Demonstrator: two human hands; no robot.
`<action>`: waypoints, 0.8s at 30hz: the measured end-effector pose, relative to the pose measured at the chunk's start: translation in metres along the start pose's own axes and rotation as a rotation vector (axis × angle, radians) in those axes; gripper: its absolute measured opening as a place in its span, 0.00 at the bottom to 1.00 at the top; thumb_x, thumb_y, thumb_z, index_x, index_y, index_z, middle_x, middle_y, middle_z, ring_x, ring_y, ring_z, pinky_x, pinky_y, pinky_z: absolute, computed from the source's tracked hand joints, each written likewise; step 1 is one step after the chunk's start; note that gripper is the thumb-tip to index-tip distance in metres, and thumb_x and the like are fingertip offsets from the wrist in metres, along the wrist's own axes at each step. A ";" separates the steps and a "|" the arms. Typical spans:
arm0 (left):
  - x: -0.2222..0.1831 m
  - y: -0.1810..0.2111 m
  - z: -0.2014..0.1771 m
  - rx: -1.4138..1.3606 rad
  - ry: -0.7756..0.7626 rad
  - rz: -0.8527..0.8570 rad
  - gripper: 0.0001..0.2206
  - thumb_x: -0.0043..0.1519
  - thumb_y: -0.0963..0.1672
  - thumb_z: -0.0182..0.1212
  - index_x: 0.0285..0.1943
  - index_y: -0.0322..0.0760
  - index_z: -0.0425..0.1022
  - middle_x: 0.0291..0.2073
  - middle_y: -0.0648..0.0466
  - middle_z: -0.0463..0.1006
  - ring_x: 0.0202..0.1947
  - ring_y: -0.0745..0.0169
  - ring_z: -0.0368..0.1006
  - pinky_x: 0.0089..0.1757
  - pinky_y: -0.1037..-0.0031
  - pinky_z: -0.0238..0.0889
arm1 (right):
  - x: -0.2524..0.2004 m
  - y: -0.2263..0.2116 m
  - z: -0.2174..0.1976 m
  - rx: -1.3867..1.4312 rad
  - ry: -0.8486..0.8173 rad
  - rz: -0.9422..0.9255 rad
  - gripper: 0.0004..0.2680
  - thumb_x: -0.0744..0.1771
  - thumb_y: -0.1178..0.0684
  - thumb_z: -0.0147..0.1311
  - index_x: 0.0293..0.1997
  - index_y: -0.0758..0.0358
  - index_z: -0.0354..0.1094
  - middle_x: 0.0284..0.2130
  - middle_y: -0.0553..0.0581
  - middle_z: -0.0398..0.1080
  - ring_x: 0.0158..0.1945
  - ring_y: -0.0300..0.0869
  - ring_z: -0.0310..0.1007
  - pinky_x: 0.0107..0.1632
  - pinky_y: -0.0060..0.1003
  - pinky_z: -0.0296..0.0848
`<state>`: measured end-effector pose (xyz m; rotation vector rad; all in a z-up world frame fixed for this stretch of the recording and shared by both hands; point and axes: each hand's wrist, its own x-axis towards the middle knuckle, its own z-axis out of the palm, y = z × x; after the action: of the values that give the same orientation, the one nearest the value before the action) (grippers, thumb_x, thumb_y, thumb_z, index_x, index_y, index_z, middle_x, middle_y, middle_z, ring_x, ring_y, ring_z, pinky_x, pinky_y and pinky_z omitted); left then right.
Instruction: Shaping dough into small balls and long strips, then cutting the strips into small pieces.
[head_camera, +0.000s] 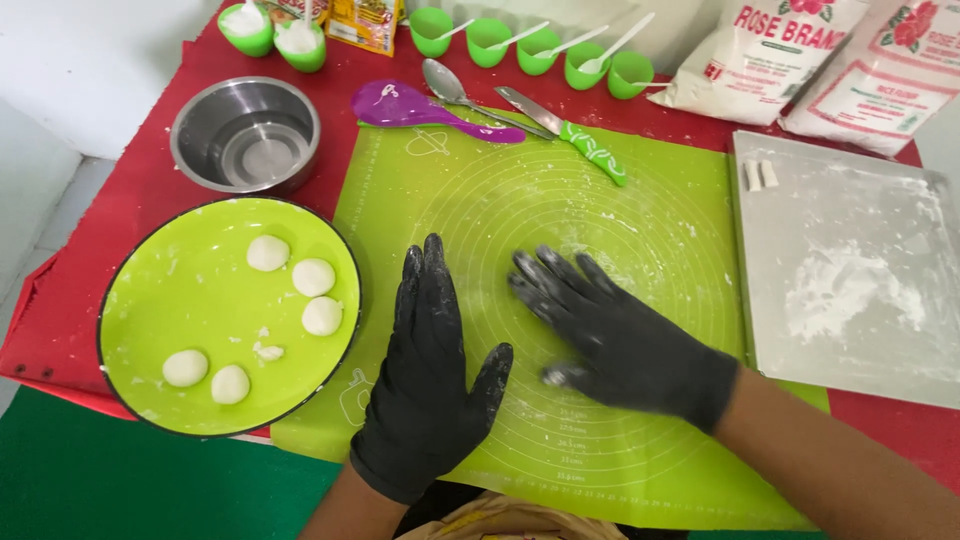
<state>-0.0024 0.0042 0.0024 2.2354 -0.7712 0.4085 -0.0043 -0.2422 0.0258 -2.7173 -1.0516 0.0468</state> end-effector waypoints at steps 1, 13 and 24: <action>0.000 0.001 0.000 0.002 0.002 -0.006 0.39 0.67 0.48 0.57 0.79 0.21 0.39 0.79 0.31 0.45 0.80 0.28 0.42 0.74 0.52 0.43 | 0.015 0.004 0.001 0.002 -0.003 -0.005 0.31 0.70 0.32 0.39 0.79 0.63 0.38 0.78 0.67 0.39 0.80 0.63 0.33 0.76 0.59 0.32; -0.003 -0.001 -0.001 -0.092 0.088 -0.014 0.40 0.69 0.47 0.58 0.79 0.18 0.35 0.79 0.26 0.40 0.81 0.23 0.36 0.76 0.45 0.37 | 0.182 0.049 0.016 -0.042 -0.069 -0.069 0.28 0.72 0.47 0.45 0.81 0.55 0.32 0.78 0.65 0.31 0.80 0.64 0.25 0.75 0.65 0.28; -0.004 -0.003 0.002 -0.079 0.105 -0.002 0.41 0.69 0.48 0.59 0.79 0.19 0.33 0.79 0.26 0.39 0.81 0.21 0.35 0.76 0.43 0.37 | 0.165 0.032 -0.022 0.132 -0.083 0.057 0.26 0.72 0.44 0.41 0.79 0.58 0.34 0.77 0.65 0.34 0.79 0.66 0.25 0.74 0.64 0.31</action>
<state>-0.0036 0.0061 -0.0031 2.1234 -0.7182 0.4821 0.1416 -0.1597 0.0491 -2.6452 -0.9568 0.2322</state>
